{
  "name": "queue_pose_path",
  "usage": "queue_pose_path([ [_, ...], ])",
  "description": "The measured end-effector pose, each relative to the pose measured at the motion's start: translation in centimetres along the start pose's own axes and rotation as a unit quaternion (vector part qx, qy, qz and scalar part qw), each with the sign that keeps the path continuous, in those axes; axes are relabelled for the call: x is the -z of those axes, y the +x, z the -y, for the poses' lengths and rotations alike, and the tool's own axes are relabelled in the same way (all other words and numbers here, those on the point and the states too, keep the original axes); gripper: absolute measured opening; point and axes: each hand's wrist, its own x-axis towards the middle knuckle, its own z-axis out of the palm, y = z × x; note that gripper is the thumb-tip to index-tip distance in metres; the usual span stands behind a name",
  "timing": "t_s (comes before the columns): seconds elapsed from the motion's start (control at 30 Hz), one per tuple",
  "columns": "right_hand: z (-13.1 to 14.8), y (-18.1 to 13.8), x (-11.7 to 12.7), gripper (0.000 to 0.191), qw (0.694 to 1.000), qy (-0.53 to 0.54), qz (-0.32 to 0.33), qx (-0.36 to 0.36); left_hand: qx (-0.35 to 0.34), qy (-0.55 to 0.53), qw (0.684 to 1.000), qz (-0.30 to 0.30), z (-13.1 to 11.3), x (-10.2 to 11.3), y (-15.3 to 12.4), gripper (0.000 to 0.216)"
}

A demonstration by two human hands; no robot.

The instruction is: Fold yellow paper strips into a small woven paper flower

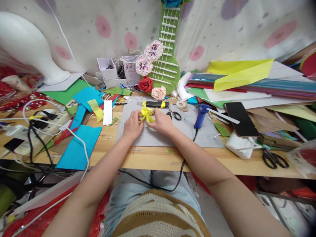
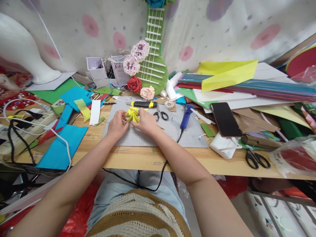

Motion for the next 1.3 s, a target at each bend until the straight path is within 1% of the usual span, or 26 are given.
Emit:
queue_pose_path([
  [0.07, 0.5, -0.1, -0.6, 0.041, 1.0, -0.013, -0.002, -0.008, 0.007, 0.003, 1.0, -0.001, 0.1, 0.0, 0.1, 0.039],
  [0.13, 0.4, 0.0, -0.7, 0.036, 1.0, -0.021, -0.004, -0.018, 0.018, 0.005, 1.0, -0.004, 0.1, 0.1, 0.1, 0.038],
  [0.23, -0.3, 0.2, -0.2, 0.028, 0.999, -0.041, -0.004, -0.032, 0.029, -0.007, 1.0, -0.005, 0.0, 0.2, 0.1, 0.037],
  [0.33, -0.7, 0.3, 0.2, 0.024, 0.997, -0.075, -0.005, -0.034, 0.016, -0.046, 0.999, 0.011, 0.1, 0.0, 0.1, 0.038],
  [0.4, -0.5, 0.1, 0.3, 0.029, 0.996, -0.091, -0.001, -0.008, 0.011, -0.085, 0.996, 0.02, 0.3, -0.2, 0.0, 0.041],
  [0.5, 0.0, -0.2, 0.4, 0.039, 0.993, -0.111, 0.016, 0.027, 0.03, -0.146, 0.989, 0.012, 0.7, -0.5, 0.0, 0.042],
  [0.6, 0.3, -0.5, 0.7, 0.04, 0.99, -0.123, 0.03, 0.059, 0.032, -0.186, 0.982, 0.002, 1.1, -0.4, -0.1, 0.044],
  [0.73, 0.2, -0.6, 1.0, 0.035, 0.987, -0.112, 0.038, 0.105, -0.028, -0.191, 0.981, 0.009, 1.3, 0.8, -0.1, 0.051],
  [0.8, 0.1, -0.6, 1.1, 0.035, 0.985, -0.109, 0.051, 0.12, -0.049, -0.175, 0.983, -0.017, 1.4, 1.7, -0.1, 0.051],
  [0.87, 0.0, -0.5, 1.2, 0.034, 0.983, -0.103, 0.069, 0.138, -0.065, -0.132, 0.988, -0.038, 1.5, 2.4, 0.0, 0.048],
  [0.93, -0.3, -0.4, 1.3, 0.033, 0.979, -0.094, 0.088, 0.156, -0.086, -0.082, 0.993, -0.018, 1.5, 2.9, 0.1, 0.043],
  [1.0, -0.6, -0.3, 1.4, 0.032, 0.974, -0.083, 0.11, 0.177, -0.109, -0.045, 0.992, 0.038, 1.2, 3.0, 0.1, 0.04],
  [1.07, -0.9, -0.2, 1.4, 0.032, 0.968, -0.072, 0.136, 0.198, -0.133, -0.025, 0.986, 0.101, 0.8, 2.8, 0.1, 0.041],
  [1.13, -1.2, -0.2, 1.5, 0.032, 0.963, -0.063, 0.149, 0.216, -0.146, -0.013, 0.979, 0.138, 0.4, 2.3, 0.1, 0.042],
  [1.2, -1.2, -0.2, 1.5, 0.03, 0.961, -0.06, 0.147, 0.224, -0.148, -0.003, 0.978, 0.149, 0.2, 1.9, 0.1, 0.042],
  [1.3, -1.2, -0.3, 1.7, 0.027, 0.964, -0.06, 0.143, 0.215, -0.14, 0.002, 0.979, 0.151, 0.2, 1.6, 0.2, 0.042],
])
